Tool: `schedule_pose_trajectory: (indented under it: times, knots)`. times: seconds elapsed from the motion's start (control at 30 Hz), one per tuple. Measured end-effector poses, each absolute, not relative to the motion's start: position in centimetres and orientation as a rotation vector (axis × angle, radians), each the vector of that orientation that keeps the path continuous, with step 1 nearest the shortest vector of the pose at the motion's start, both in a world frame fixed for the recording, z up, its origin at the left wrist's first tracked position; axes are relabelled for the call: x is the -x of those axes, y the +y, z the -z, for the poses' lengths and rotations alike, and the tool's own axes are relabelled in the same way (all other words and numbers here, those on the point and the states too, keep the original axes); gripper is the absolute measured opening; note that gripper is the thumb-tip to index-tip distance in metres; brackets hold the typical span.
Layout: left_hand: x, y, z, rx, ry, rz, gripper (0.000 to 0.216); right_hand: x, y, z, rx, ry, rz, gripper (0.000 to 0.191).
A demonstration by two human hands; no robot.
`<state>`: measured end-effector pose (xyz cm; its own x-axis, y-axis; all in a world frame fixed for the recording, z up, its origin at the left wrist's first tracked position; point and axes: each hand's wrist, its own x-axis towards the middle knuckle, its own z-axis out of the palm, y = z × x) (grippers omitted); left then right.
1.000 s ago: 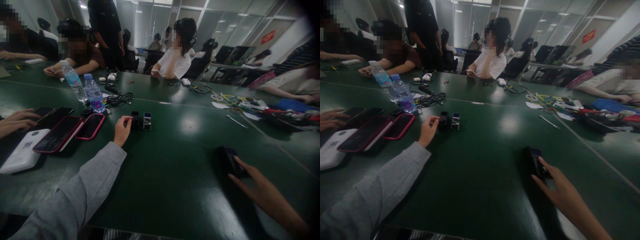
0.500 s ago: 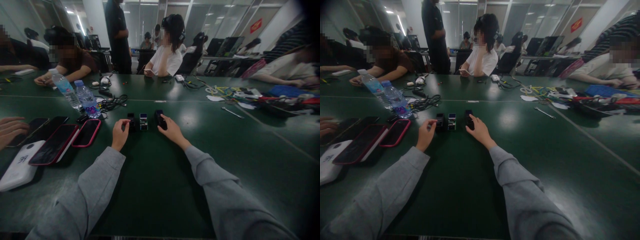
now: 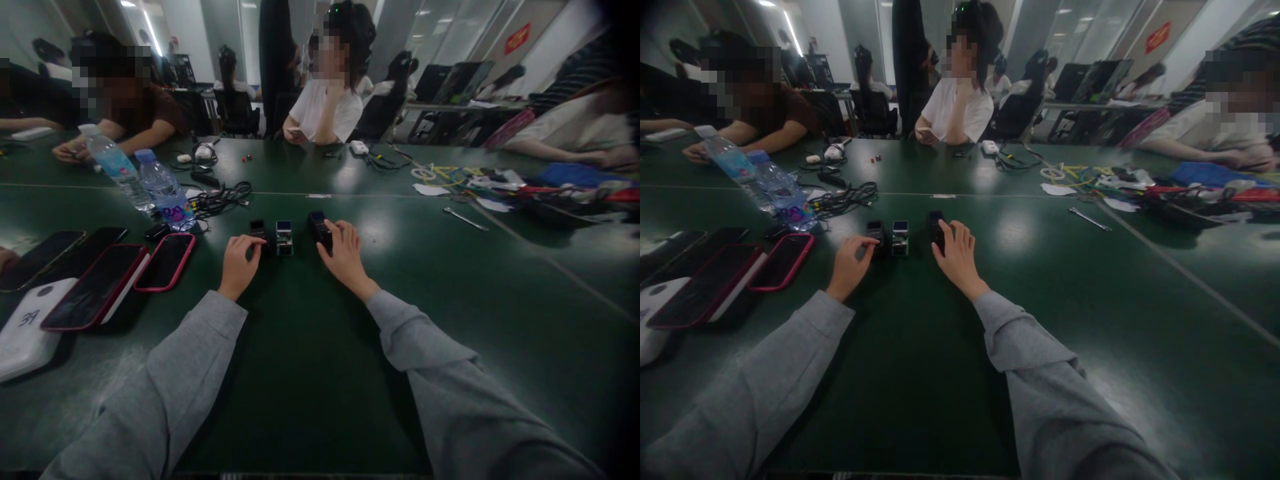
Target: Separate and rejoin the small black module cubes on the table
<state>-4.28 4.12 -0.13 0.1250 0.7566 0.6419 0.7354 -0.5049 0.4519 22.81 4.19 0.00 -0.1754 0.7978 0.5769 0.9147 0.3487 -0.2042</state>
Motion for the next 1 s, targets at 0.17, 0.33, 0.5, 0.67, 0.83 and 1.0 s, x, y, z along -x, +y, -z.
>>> schedule_pose_trajectory:
  times: [0.17, 0.33, 0.5, 0.67, 0.83, 1.0]
  knots:
    - [4.0, 3.8, -0.1, -2.442, 1.49, -1.287, 0.015, -18.9, 1.4, -1.1, 1.119, -2.366, 0.167, 0.058]
    - [3.6, 3.5, -0.3, -2.533, 1.388, -1.256, 0.015, -17.9, 1.3, -0.5, 0.995, -2.459, 0.096, 0.045]
    - [3.4, 3.0, -0.6, -2.596, 1.288, -1.21, 0.016, -19.1, 2.0, -0.6, 1.125, -2.259, 0.085, 0.025]
    - [3.1, 2.4, -0.9, -2.671, 1.216, -1.168, 0.015, -19.2, 2.3, -0.2, 1.152, -2.201, 0.054, 0.042]
    - [3.1, 2.4, -0.8, -2.721, 1.208, -1.129, 0.014, -19.3, 2.5, 0.2, 1.182, -2.201, -0.01, 0.036]
    - [3.2, 2.6, -0.7, -2.743, 1.223, -1.116, 0.015, -19.4, 2.4, 0.2, 1.243, -2.169, -0.044, 0.03]
